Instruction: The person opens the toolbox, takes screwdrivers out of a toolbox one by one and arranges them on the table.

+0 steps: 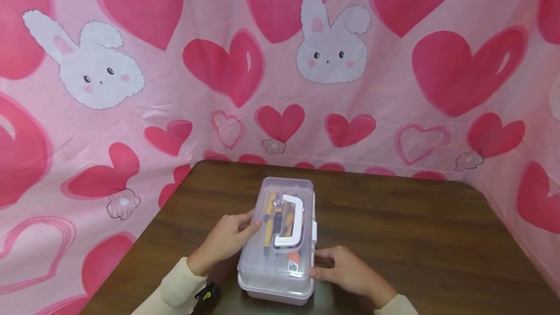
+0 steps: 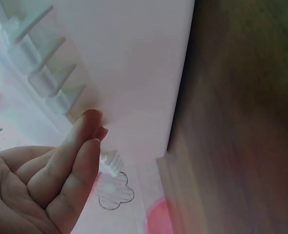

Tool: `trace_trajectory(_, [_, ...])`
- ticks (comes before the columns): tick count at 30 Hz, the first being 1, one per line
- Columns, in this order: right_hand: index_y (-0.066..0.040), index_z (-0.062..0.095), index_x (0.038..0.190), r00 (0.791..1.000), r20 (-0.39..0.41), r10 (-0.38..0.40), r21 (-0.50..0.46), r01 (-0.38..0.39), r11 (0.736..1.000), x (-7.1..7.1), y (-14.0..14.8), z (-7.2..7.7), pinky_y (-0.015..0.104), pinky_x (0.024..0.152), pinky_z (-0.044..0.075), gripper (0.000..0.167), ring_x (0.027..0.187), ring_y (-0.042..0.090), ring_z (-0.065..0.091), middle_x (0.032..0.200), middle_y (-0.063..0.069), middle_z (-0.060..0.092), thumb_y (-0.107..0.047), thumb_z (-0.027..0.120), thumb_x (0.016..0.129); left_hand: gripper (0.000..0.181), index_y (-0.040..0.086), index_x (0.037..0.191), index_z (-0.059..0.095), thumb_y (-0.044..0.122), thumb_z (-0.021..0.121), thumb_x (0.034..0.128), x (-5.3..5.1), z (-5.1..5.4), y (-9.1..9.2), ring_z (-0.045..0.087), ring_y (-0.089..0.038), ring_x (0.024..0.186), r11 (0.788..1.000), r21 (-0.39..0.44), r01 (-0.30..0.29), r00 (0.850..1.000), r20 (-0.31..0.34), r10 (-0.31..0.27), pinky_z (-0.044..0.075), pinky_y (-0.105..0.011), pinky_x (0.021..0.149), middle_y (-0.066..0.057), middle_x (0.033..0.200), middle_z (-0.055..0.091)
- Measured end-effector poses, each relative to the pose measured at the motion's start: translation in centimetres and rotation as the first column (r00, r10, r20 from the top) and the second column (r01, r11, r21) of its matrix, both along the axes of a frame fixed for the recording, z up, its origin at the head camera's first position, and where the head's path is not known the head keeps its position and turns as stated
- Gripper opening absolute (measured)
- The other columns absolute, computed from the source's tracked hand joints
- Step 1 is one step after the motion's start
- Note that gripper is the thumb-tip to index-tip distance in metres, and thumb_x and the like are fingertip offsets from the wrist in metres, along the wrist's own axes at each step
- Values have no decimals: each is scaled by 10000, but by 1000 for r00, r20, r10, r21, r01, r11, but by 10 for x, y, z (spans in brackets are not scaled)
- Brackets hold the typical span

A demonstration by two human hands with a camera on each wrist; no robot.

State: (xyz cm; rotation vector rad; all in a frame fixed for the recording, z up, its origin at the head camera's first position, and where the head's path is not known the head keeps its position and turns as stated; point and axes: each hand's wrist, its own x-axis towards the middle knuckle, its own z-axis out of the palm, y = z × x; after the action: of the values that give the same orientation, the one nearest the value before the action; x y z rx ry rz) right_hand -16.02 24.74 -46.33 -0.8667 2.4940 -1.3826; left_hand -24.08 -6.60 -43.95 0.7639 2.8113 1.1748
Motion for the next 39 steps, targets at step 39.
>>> trace_trajectory(39, [129, 604, 1114, 824, 512, -243, -260, 419, 870, -43, -4, -20, 392, 696, 569, 503, 750, 240, 676, 840, 125, 682, -354, 497, 1022, 460, 55, 1324, 571, 313, 639, 949, -94, -33, 35, 588, -230, 1025, 790, 609, -66, 976, 202, -75, 513, -357, 845, -122, 1213, 613])
